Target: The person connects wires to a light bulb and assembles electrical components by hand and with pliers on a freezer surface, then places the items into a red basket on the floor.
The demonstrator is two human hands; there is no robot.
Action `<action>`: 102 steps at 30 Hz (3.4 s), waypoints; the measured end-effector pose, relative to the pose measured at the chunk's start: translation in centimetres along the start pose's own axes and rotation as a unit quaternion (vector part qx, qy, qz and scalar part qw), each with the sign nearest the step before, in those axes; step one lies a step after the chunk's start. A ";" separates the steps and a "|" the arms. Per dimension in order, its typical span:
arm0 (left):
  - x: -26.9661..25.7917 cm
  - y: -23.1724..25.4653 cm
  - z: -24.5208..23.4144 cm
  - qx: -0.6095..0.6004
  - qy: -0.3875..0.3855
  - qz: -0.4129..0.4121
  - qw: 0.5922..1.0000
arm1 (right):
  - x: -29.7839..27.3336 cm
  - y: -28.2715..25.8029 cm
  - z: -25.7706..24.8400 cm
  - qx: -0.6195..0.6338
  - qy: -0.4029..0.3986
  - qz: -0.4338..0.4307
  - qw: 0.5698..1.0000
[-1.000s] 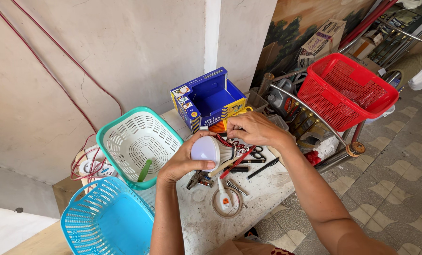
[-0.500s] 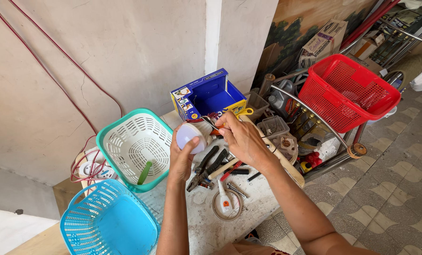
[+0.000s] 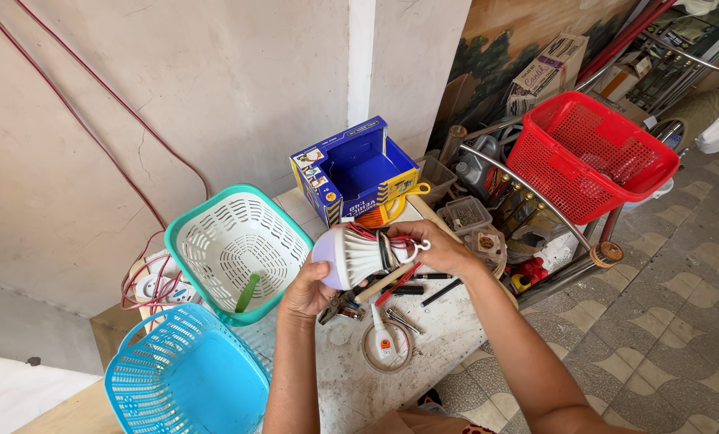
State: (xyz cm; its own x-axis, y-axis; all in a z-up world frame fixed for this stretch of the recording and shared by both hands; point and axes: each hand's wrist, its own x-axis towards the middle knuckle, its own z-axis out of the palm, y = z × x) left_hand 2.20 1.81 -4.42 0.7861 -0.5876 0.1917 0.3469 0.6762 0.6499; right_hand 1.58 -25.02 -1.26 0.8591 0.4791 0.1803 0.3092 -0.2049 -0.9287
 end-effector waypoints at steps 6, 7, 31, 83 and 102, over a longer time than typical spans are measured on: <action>0.5 3.0 3.8 0.324 -0.007 -0.085 0.942 | 2.0 -6.9 -2.7 -0.272 -0.027 0.060 0.960; 0.6 3.2 4.7 0.373 0.006 -0.089 0.924 | 2.2 -8.0 -2.5 -0.308 -0.031 0.045 0.950; 0.5 -0.3 3.6 0.019 0.064 0.124 0.990 | -0.1 -2.2 3.4 0.215 0.181 0.022 0.959; 6.5 -8.9 11.0 0.047 0.020 0.066 0.996 | -7.2 -0.2 0.1 0.169 0.515 -0.041 0.839; 15.1 -22.4 16.2 -0.096 0.094 0.103 0.986 | -16.5 0.1 -9.1 0.100 0.521 -0.091 0.843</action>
State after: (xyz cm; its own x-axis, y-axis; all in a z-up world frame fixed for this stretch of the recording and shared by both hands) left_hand -1.99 -29.40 -4.12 0.9245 -0.3487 0.1539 0.2466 0.8550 0.4562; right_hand -8.84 -40.73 -1.36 0.7284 -0.5444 0.4160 0.4899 -0.0105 -0.8717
